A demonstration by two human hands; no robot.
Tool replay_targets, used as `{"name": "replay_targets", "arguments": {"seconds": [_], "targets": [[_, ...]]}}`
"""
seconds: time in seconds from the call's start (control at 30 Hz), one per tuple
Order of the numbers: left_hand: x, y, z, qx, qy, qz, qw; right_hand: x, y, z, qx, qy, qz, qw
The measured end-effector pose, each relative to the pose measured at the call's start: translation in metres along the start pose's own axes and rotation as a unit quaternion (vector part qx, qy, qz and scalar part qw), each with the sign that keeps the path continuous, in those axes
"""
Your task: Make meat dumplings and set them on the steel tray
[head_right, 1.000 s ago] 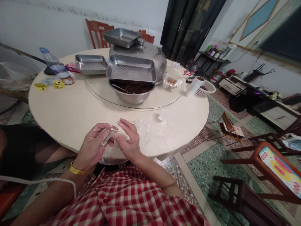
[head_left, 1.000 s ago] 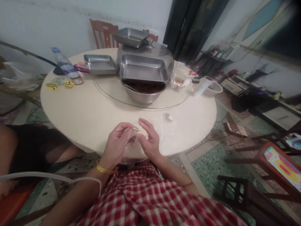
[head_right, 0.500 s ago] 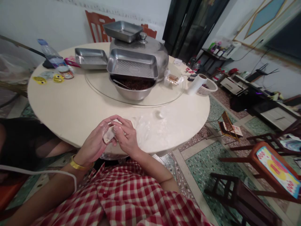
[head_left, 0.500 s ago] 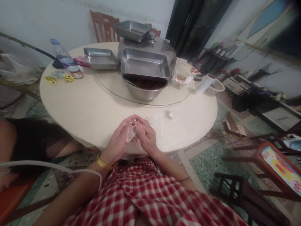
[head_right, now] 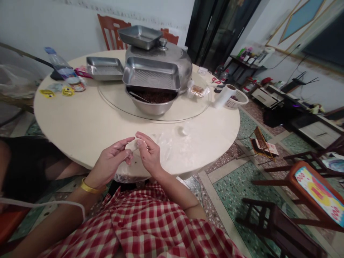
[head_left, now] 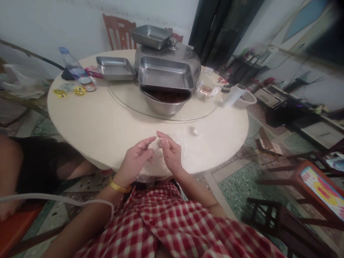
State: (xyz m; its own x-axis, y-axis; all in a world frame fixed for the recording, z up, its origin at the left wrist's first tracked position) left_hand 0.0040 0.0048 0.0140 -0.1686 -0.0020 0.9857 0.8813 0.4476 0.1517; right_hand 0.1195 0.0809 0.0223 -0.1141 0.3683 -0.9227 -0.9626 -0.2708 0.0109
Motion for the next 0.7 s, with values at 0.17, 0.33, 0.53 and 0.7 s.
{"name": "replay_targets", "arguments": {"seconds": [0.17,0.33,0.53,0.7], "targets": [[0.005,-0.003,0.006,0.014,0.024,0.017,0.999,0.006,0.007,-0.005,-0.026,0.067,0.028,0.997],[0.017,-0.004,0.001,-0.004,0.054,0.009,0.998,0.010,0.017,-0.005,-0.022,0.164,0.144,0.976],[0.032,-0.062,0.046,0.059,0.132,0.210,0.967,0.018,0.015,0.006,-0.034,0.344,0.382,0.857],[0.055,-0.135,0.181,0.136,0.134,0.349,0.918,0.022,0.000,0.024,-0.002,0.348,0.421,0.838]]}}
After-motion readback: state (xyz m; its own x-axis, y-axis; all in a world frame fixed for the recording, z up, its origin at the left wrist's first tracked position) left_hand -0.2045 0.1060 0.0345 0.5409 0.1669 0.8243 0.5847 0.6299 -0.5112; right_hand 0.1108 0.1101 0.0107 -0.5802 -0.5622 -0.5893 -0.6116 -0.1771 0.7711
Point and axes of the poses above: each hand's wrist, its own z-axis towards the middle knuckle, its own y-axis out of the palm, x = y × z, the point moved 6 cm from there along z, towards the middle knuckle, and after that the axes turned 5 degrees about x, right-handed, at the moved point
